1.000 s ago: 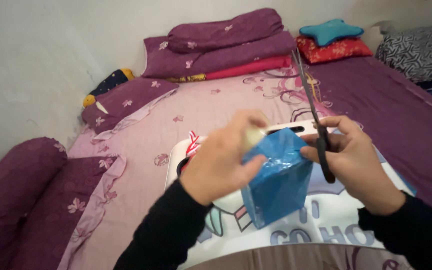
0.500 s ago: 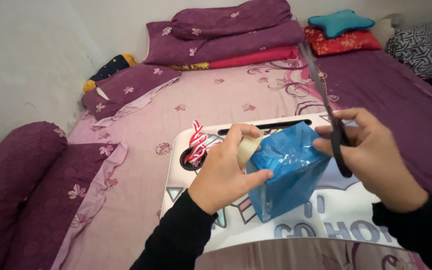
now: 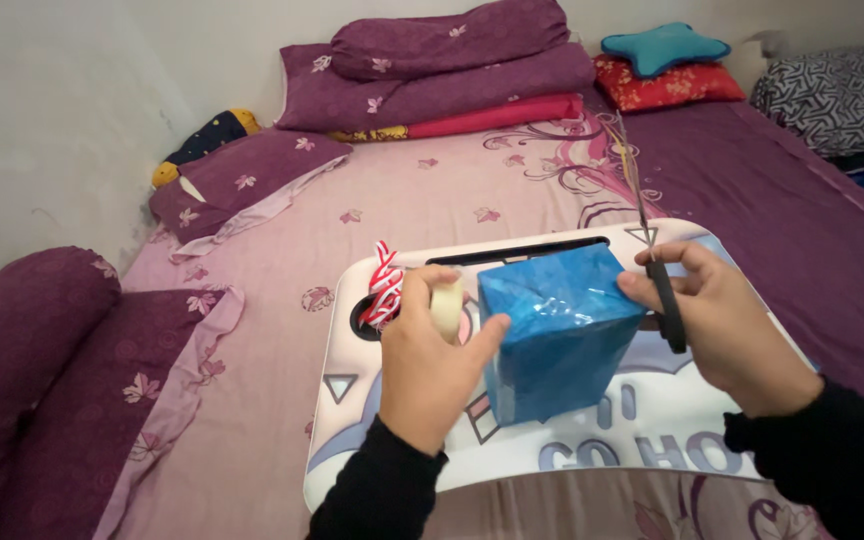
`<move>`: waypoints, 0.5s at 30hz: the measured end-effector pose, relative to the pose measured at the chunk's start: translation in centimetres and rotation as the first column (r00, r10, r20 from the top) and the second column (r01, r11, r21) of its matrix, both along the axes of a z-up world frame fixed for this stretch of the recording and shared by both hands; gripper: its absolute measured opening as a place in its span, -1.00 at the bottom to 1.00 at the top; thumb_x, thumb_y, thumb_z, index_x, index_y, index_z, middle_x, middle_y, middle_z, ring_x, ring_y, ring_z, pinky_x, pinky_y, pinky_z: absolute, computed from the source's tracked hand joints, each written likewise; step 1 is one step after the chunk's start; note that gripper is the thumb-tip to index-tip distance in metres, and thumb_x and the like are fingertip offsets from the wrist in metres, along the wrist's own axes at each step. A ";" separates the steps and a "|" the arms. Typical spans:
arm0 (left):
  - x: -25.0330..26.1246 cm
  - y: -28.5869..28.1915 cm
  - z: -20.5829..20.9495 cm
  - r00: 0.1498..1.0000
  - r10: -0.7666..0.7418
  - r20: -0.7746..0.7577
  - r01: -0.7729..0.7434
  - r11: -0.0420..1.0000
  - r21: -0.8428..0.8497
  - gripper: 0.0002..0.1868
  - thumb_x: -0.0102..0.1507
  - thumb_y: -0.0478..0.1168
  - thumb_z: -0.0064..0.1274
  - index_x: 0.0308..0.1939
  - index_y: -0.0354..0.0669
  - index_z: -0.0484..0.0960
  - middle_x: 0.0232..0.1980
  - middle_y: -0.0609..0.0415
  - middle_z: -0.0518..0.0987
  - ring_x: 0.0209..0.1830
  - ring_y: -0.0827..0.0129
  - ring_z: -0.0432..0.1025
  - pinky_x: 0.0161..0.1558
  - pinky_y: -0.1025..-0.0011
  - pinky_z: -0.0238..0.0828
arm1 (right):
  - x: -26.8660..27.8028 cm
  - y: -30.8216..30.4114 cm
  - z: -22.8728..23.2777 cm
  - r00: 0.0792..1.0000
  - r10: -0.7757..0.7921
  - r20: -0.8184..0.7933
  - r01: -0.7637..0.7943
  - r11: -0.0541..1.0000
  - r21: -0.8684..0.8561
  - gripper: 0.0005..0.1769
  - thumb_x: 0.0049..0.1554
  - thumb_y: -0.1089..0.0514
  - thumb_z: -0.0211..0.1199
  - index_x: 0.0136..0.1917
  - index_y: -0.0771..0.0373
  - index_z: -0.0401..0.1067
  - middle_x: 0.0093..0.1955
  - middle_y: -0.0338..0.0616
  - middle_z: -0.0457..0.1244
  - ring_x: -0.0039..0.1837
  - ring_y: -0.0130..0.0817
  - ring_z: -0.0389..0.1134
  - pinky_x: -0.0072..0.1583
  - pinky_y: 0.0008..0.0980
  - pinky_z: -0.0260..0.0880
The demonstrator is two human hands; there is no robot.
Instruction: The person folds blue wrapping paper around a small box on a tray, then uses clear tape and scissors to secure the edges. The wrapped box remains on the tray at the end.
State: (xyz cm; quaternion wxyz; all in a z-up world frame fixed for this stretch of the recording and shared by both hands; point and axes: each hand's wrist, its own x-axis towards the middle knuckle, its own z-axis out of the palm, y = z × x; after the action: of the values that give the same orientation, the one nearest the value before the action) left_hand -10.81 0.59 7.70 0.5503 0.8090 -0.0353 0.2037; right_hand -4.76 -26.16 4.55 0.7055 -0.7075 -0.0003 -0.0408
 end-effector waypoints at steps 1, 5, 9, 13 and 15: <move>0.6 0.2 -0.4 0.993 -0.023 0.115 0.025 1.000 -0.010 -0.45 0.05 -0.21 0.37 0.04 -0.14 0.46 -0.23 0.08 0.70 -0.36 0.43 0.60 -0.25 0.44 0.56 | -0.3 0.2 -0.1 1.000 -0.010 -0.002 0.010 1.000 0.008 -0.47 0.05 0.10 0.40 0.23 0.35 0.37 -0.12 -0.01 0.37 -0.13 -0.39 0.41 -0.08 -0.44 0.41; 4.4 1.3 -1.9 0.985 -0.127 0.120 0.128 0.992 0.004 -0.48 0.07 -0.28 0.30 0.07 -0.20 0.45 -0.16 0.08 0.70 -0.23 0.45 0.63 -0.17 0.46 0.57 | -2.2 1.3 -0.1 0.999 -0.039 0.033 0.038 0.999 0.036 -0.48 0.05 0.12 0.38 0.22 0.37 0.34 -0.10 0.01 0.39 -0.11 -0.32 0.44 -0.08 -0.33 0.50; 9.5 3.5 -2.3 0.949 -0.310 0.065 0.312 0.950 -0.023 -0.48 0.08 -0.39 0.23 0.11 -0.23 0.44 -0.10 0.03 0.68 -0.14 0.42 0.60 -0.11 0.45 0.57 | -3.4 1.5 0.4 0.995 -0.031 0.095 0.028 0.999 0.033 -0.51 0.06 0.15 0.34 0.21 0.37 0.31 -0.09 0.05 0.41 -0.06 -0.27 0.50 -0.12 -0.27 0.56; 13.4 4.5 -2.3 0.815 -0.579 0.023 0.576 0.807 -0.132 -0.48 0.10 -0.46 0.20 0.13 -0.25 0.42 -0.05 0.01 0.66 -0.03 0.40 0.58 0.02 0.46 0.54 | -2.8 1.2 1.1 0.973 -0.071 0.217 0.080 0.996 -0.030 -0.49 0.12 0.20 0.35 0.28 0.33 0.27 -0.06 0.05 0.39 -0.06 -0.28 0.46 -0.04 -0.40 0.48; 14.6 4.1 -2.1 0.782 -0.622 0.041 0.623 0.777 -0.095 -0.49 0.12 -0.46 0.20 0.13 -0.23 0.42 -0.04 0.02 0.65 -0.02 0.40 0.57 0.03 0.46 0.52 | -2.5 1.4 1.0 0.978 0.017 0.207 -0.007 0.999 -0.049 -0.46 0.03 0.24 0.38 0.24 0.33 0.27 -0.04 0.00 0.42 -0.09 -0.30 0.47 -0.06 -0.41 0.49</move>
State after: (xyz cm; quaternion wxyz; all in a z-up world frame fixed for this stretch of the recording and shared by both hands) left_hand 3.74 4.70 5.55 0.6274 0.7217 -0.2920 0.0151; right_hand -7.23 -24.77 5.51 0.6848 -0.7160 -0.0791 -0.1101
